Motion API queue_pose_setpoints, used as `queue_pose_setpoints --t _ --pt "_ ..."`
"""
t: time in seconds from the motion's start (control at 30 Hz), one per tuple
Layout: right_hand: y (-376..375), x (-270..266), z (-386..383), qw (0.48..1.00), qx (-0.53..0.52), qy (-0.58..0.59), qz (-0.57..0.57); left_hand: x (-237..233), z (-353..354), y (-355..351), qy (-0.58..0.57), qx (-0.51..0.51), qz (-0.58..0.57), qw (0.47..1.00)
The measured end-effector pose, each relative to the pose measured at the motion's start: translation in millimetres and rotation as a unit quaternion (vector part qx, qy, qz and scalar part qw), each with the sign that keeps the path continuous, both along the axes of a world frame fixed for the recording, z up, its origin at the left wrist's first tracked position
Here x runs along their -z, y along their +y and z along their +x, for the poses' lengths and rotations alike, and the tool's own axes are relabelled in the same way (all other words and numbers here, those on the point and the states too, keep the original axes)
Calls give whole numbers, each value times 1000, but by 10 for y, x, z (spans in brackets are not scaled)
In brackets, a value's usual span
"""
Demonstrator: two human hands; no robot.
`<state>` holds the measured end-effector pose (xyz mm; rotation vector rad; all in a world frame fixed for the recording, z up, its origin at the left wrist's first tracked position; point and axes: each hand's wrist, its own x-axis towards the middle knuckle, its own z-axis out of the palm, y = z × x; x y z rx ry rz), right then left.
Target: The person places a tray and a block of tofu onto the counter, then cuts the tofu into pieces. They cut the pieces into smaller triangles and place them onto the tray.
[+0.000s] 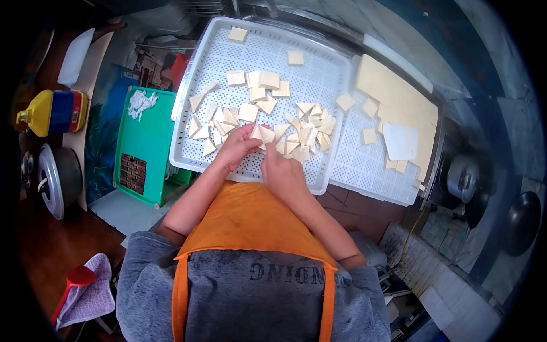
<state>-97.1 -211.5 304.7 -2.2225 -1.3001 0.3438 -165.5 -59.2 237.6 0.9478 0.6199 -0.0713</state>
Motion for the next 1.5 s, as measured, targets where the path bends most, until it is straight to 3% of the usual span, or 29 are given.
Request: queue_pose_setpoints --t 0.3,0.53,0.57,0.63,0.7,0.77,0.8,0.87,1.0,1.13,1.23,1.3,1.37,1.43,1.5 --pt "-1 37 -6 1000 -13 14 -2 -56 -12 4 9 -14 -1 1000" --pt "122 440 -16 998 -27 52 -31 83 -137 102 -5 -7 42 999" --pt "92 426 -4 995 -11 91 -29 104 -185 212 -7 70 109 992" --pt "19 362 33 988 21 148 -29 39 -228 490 -9 219 236 947" --pt "-74 288 92 982 48 182 -34 -32 -143 635 30 166 387 907" --pt "-153 393 117 969 99 227 8 -139 52 760 18 126 621 773" --pt "-183 441 134 960 125 247 30 -83 160 803 24 124 673 729" --pt "-202 469 193 959 142 242 32 64 346 824 35 120 768 628" --pt "-179 372 291 955 171 240 31 149 464 632 67 192 773 601" --pt "-197 399 312 967 174 184 33 159 365 493 48 210 758 615" --pt "-95 287 242 977 164 127 46 -23 251 458 -20 93 671 735" --pt "15 126 149 985 139 73 73 110 203 428 -32 -4 503 864" --pt "148 -2 81 991 110 25 76 71 157 402 -27 -61 297 952" --pt "289 -67 21 994 86 3 67 -217 136 406 -8 -78 70 994" --pt "396 -100 -30 996 73 8 43 -221 87 425 2 -61 47 997"
